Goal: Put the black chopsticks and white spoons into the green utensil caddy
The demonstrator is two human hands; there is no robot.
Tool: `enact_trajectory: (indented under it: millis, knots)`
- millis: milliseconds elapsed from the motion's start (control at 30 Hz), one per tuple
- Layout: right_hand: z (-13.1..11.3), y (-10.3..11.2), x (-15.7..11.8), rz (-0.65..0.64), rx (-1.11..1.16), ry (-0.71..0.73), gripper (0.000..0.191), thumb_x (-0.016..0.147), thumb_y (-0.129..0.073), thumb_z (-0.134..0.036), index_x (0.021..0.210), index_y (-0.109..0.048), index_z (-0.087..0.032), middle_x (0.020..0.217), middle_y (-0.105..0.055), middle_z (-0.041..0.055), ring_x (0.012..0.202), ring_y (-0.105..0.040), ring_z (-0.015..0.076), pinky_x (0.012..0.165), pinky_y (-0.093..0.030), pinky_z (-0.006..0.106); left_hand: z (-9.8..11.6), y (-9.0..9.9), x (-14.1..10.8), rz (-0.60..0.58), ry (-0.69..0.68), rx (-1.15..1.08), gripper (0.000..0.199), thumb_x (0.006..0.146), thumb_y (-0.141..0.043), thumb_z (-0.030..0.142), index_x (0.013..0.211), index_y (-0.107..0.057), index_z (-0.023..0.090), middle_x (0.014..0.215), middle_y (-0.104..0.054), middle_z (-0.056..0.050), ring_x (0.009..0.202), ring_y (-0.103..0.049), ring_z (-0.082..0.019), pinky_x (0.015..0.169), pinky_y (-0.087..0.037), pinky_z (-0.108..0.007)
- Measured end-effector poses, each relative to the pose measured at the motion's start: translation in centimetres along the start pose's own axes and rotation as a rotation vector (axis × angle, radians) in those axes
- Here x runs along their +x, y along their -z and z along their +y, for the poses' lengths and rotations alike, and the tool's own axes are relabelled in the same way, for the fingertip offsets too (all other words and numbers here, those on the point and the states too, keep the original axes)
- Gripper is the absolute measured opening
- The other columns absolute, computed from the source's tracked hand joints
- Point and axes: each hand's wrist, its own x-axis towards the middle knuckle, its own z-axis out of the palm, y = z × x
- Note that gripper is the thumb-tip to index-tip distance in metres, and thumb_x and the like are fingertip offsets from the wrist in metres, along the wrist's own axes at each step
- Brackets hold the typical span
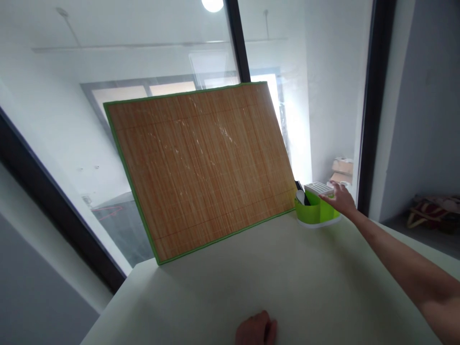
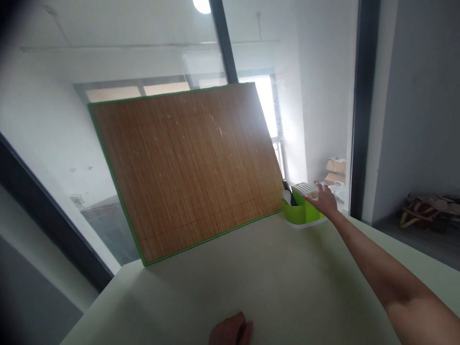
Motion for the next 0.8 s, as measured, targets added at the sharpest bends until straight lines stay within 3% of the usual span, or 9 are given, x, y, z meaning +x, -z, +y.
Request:
enact_trajectory:
  millis: [67, 133, 267, 367, 467, 633, 800]
  knots:
    - [-1.6, 0.3, -1.7, -0.019, 0.032, 0.046, 0.049, 0.084, -0.043, -0.043, 0.121, -0.050, -0.012, 0.118, -0.053, 0.0195, 0.095, -0.055, 0.0292, 0.065, -0.045, 0.036, 0.2, 0.3, 0.0, -0.006, 0.000, 0.001, 0.032, 0.089, -0.034, 0.040, 0.078, -0.058, 0.021, 0.072, -0.066, -0.005, 0.070, -0.062, -0.020, 0.064, -0.042, -0.029]
    - [-3.6, 0.1, -4.7, -0.109, 0.068, 0.119, 0.036, 0.087, -0.037, -0.039, 0.102, -0.060, -0.016, 0.095, -0.064, 0.0113, 0.075, -0.059, 0.0206, 0.060, -0.044, 0.029, 0.3, 0.7, 0.0, -0.030, -0.019, -0.008, 0.033, 0.089, -0.033, 0.041, 0.079, -0.058, 0.021, 0.073, -0.067, -0.004, 0.071, -0.062, -0.020, 0.065, -0.042, -0.029]
    - [-8.2, -1.8, -13.9, -0.330, 0.120, 0.330, 0.033, 0.087, -0.041, -0.037, 0.067, -0.060, -0.020, 0.061, -0.061, -0.0003, 0.056, -0.053, 0.0124, 0.054, -0.035, 0.022, 0.6, 1.6, -0.2, -0.042, -0.030, 0.013, 0.034, 0.089, -0.034, 0.040, 0.076, -0.058, 0.021, 0.074, -0.066, -0.005, 0.073, -0.062, -0.020, 0.066, -0.042, -0.028]
    - [-11.4, -3.6, -21.2, -0.454, 0.132, 0.442, 0.030, 0.082, -0.050, -0.036, 0.058, -0.058, -0.019, 0.056, -0.059, -0.0024, 0.053, -0.050, 0.0101, 0.053, -0.030, 0.020, 0.9, 2.0, -0.5, -0.011, -0.026, 0.017, 0.034, 0.089, -0.034, 0.040, 0.075, -0.059, 0.021, 0.073, -0.066, -0.005, 0.073, -0.061, -0.019, 0.067, -0.042, -0.028]
    - [-13.6, -5.0, -26.6, -0.571, 0.122, 0.523, 0.022, 0.077, -0.056, -0.034, 0.061, -0.060, -0.020, 0.061, -0.064, -0.0018, 0.054, -0.051, 0.0098, 0.053, -0.028, 0.021, 0.9, 2.3, -0.4, -0.012, -0.025, -0.037, 0.033, 0.088, -0.035, 0.038, 0.078, -0.061, 0.021, 0.078, -0.068, -0.006, 0.075, -0.062, -0.019, 0.069, -0.042, -0.027]
    - [-14.7, -6.4, -30.9, -0.770, 0.131, 0.606, 0.023, 0.084, -0.047, -0.033, 0.076, -0.066, -0.022, 0.072, -0.070, -0.0021, 0.057, -0.057, 0.0102, 0.052, -0.028, 0.021, 0.3, 2.4, -0.3, -0.063, -0.013, -0.120, 0.022, 0.079, -0.044, 0.027, 0.085, -0.064, 0.022, 0.085, -0.069, -0.007, 0.079, -0.063, -0.021, 0.069, -0.043, -0.027]
    - [-14.5, -6.6, -31.5, -0.766, 0.136, 0.651, 0.021, 0.084, -0.048, -0.035, 0.083, -0.066, -0.023, 0.076, -0.071, -0.0024, 0.059, -0.060, 0.0110, 0.051, -0.027, 0.022, 0.0, 2.4, -0.3, -0.085, 0.033, -0.109, 0.027, 0.073, -0.045, 0.021, 0.091, -0.065, 0.022, 0.090, -0.069, -0.008, 0.085, -0.062, -0.023, 0.075, -0.043, -0.029]
